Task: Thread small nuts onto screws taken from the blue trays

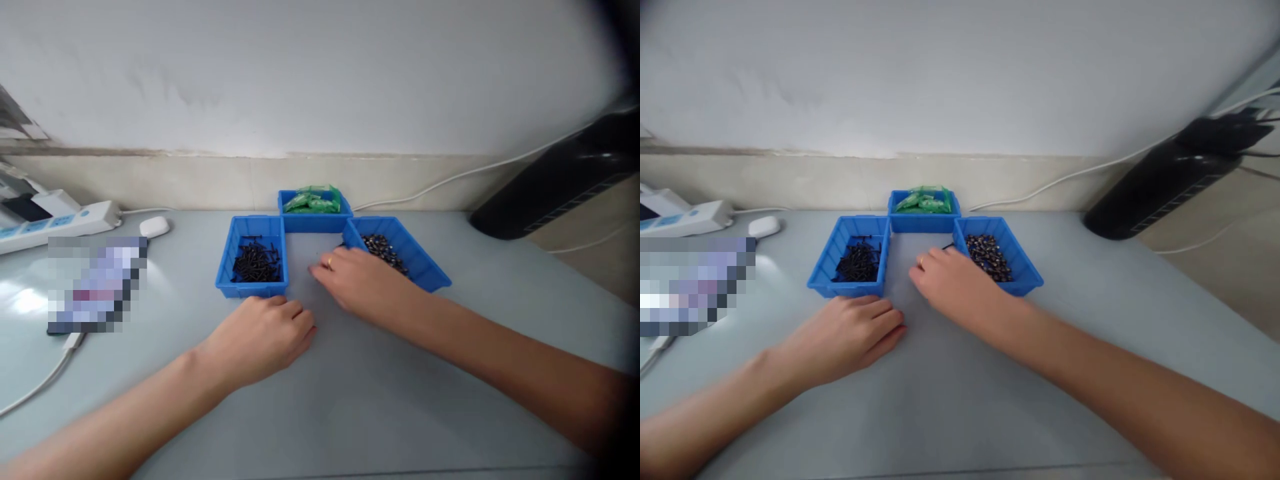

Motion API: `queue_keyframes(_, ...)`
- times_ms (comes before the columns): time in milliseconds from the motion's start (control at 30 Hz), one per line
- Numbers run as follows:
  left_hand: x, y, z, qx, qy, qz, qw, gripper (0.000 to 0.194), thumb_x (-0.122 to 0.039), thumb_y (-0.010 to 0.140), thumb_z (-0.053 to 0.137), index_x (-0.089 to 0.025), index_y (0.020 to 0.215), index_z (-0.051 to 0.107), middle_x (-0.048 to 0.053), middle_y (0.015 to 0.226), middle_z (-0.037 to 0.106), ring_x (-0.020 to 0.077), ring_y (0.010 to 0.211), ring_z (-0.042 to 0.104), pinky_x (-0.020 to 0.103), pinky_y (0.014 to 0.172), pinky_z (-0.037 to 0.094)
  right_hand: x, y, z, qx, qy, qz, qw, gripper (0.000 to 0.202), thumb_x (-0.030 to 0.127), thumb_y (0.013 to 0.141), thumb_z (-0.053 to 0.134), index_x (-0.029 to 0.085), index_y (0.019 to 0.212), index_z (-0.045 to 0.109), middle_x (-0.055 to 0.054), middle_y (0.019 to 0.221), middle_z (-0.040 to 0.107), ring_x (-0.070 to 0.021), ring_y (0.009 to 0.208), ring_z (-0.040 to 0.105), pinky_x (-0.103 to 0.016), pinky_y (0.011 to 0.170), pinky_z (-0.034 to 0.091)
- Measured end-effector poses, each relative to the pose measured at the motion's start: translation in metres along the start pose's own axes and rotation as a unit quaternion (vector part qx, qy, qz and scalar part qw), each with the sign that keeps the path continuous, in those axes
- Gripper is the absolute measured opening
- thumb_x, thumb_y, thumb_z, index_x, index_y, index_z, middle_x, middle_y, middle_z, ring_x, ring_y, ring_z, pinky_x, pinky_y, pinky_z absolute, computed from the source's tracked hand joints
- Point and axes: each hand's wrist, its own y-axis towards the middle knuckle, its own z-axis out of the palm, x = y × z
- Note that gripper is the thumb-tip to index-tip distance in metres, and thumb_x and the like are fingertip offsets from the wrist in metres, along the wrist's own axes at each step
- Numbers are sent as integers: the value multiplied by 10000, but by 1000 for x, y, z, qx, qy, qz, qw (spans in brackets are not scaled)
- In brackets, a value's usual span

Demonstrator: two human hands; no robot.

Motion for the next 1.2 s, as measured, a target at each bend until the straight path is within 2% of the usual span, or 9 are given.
queue_keyframes(100,-2,0,2,-10,5,-4,1000,235,-211,909,396,-164,749,561,14,703,596,192,613,590,310,512,459,16,-19,17,-45,140,5,989,219,111,857,466,146,1065,529,-60,800,609,-199,737,566,-306,649,423)
queue_keyframes(200,-3,1,4,-10,-11,-26,1000,240,-232,918,388,-154,783,570,20,721,602,191,623,599,322,547,486,20,-30,29,-94,281,37,954,183,166,874,481,161,1056,500,-61,875,621,-182,805,584,-300,711,457)
queue_keyframes(300,-4,3,5,-8,-32,-43,999,227,-257,919,396,-148,833,574,21,742,605,187,636,604,319,564,497,16,-33,28,-86,355,40,930,121,179,866,509,182,987,515,-41,880,613,-160,812,587,-281,724,469)
queue_keyframes(433,-4,4,5,-21,-55,-64,996,221,-269,920,406,-145,879,585,22,763,606,179,668,610,304,593,504,13,-32,22,-64,362,20,930,52,183,866,512,191,908,541,-26,814,596,-160,778,582,-284,710,470)
queue_keyframes(733,-2,6,6,-16,-98,-36,994,227,-234,936,369,-166,973,583,25,847,638,190,750,637,320,648,518,17,-38,21,-94,383,20,919,261,225,851,537,207,1106,485,-43,954,640,-173,870,603,-296,751,479)
queue_keyframes(900,1,5,7,-29,-111,-60,992,241,-253,942,352,-171,915,577,14,792,628,173,711,625,299,635,496,14,-39,15,-109,387,38,915,209,202,850,527,202,1059,516,-23,886,632,-147,810,598,-273,744,469)
queue_keyframes(1033,0,4,6,-43,-117,-70,990,252,-266,944,351,-159,845,557,9,723,595,152,639,597,260,577,459,13,-37,11,-75,398,42,914,149,254,878,500,192,1003,555,-27,860,624,-149,791,578,-270,714,451)
queue_keyframes(1100,-1,4,6,-55,-112,-66,990,249,-268,946,349,-157,863,557,10,724,592,147,640,593,251,573,448,13,-36,10,-47,411,38,909,175,305,910,450,192,959,575,-25,840,626,-149,776,574,-272,699,440)
queue_keyframes(1200,-1,5,6,-65,-100,-63,991,263,-276,952,333,-160,872,555,7,709,587,145,634,589,241,558,433,13,-35,8,-16,434,42,900,240,299,940,380,190,881,585,-8,775,622,-133,713,571,-258,649,415)
